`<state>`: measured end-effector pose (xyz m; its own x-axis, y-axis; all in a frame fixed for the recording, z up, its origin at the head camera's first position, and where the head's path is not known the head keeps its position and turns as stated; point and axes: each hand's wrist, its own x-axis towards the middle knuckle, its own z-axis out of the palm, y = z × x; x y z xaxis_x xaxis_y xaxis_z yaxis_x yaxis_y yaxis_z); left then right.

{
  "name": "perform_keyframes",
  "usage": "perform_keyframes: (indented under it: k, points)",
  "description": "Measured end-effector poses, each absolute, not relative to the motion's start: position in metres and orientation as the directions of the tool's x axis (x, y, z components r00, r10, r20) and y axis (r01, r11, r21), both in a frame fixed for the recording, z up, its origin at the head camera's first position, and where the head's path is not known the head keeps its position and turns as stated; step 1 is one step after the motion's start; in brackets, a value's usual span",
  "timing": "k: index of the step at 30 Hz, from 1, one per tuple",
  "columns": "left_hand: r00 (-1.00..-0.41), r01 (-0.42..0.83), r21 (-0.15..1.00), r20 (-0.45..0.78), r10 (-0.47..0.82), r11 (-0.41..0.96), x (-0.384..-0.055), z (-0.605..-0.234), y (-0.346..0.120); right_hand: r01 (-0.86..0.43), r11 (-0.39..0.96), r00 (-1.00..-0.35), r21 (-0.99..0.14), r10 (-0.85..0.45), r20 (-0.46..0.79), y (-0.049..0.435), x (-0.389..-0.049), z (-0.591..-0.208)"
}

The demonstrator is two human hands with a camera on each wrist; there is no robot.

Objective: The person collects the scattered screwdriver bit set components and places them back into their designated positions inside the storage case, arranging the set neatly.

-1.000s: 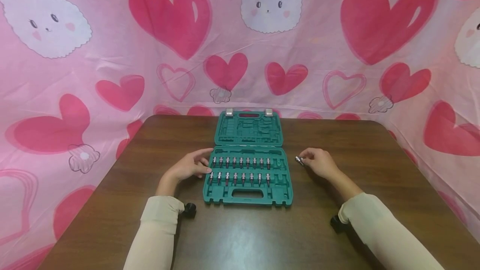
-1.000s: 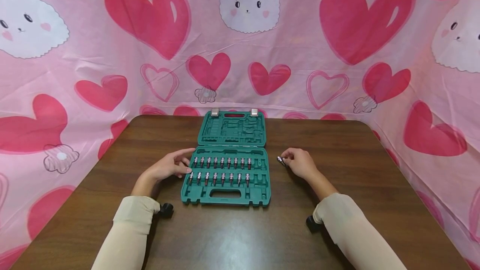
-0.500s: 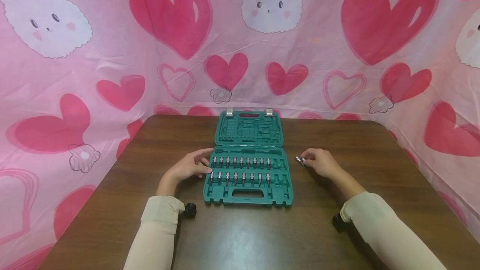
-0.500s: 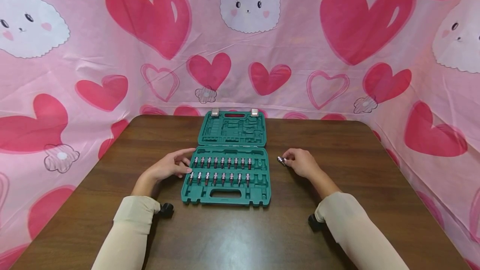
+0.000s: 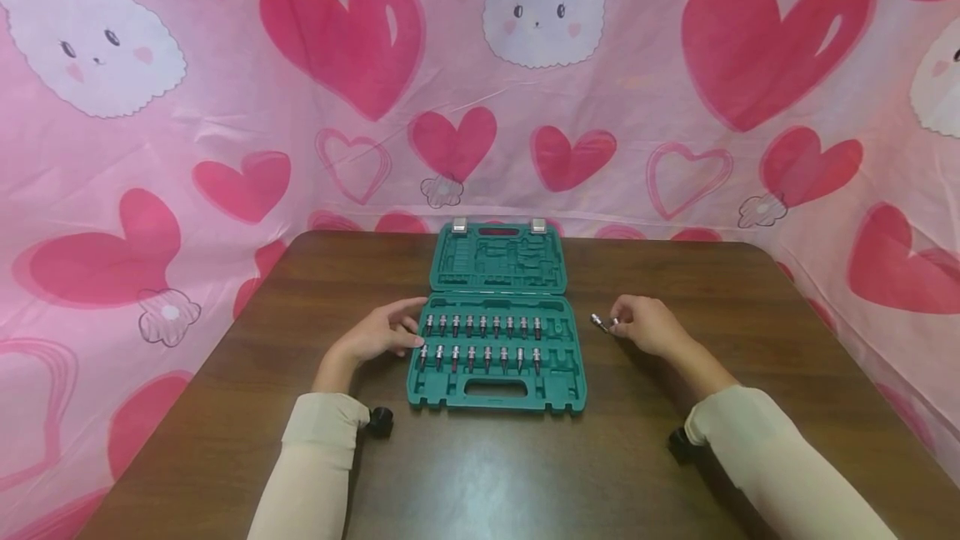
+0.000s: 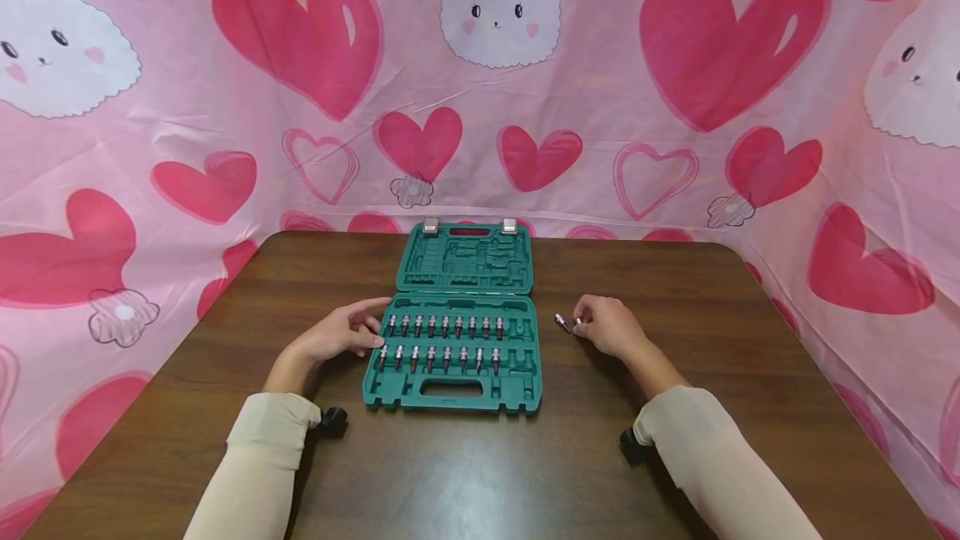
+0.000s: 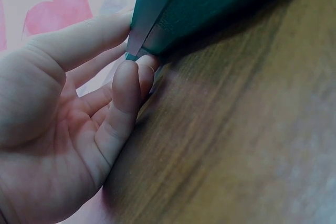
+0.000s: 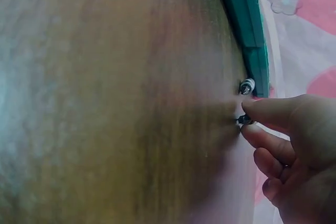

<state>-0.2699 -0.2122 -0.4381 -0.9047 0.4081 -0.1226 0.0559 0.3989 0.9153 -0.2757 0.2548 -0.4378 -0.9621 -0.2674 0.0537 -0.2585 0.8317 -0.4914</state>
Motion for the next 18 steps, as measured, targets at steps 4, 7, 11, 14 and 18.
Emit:
perform_keyframes:
  k: [4, 7, 11, 14, 18]
  points:
    - [-0.911, 0.046, 0.911, -0.130, 0.391, 0.411, -0.273, -0.442, -0.214, -0.253, 0.839, -0.966, -0.482, -0.247, 0.077, 0.255, -0.274, -0.437]
    - [-0.913, 0.042, 0.910, -0.133, 0.387, 0.413, -0.272, -0.442, -0.213, -0.236, 0.842, -0.971, -0.485, -0.224, 0.083, 0.253, -0.273, -0.437]
    - [-0.909, 0.050, 0.913, -0.127, 0.397, 0.406, -0.272, -0.442, -0.213, -0.232, 0.840, -0.972, -0.491, -0.212, 0.097, 0.247, -0.269, -0.435]
    - [-0.907, 0.054, 0.915, -0.123, 0.403, 0.400, -0.272, -0.442, -0.213, -0.256, 0.833, -0.967, -0.490, -0.216, 0.137, 0.242, -0.265, -0.432]
    - [-0.907, 0.057, 0.914, -0.120, 0.403, 0.402, -0.272, -0.443, -0.213, -0.307, 0.818, -0.950, -0.487, -0.234, 0.207, 0.236, -0.264, -0.431]
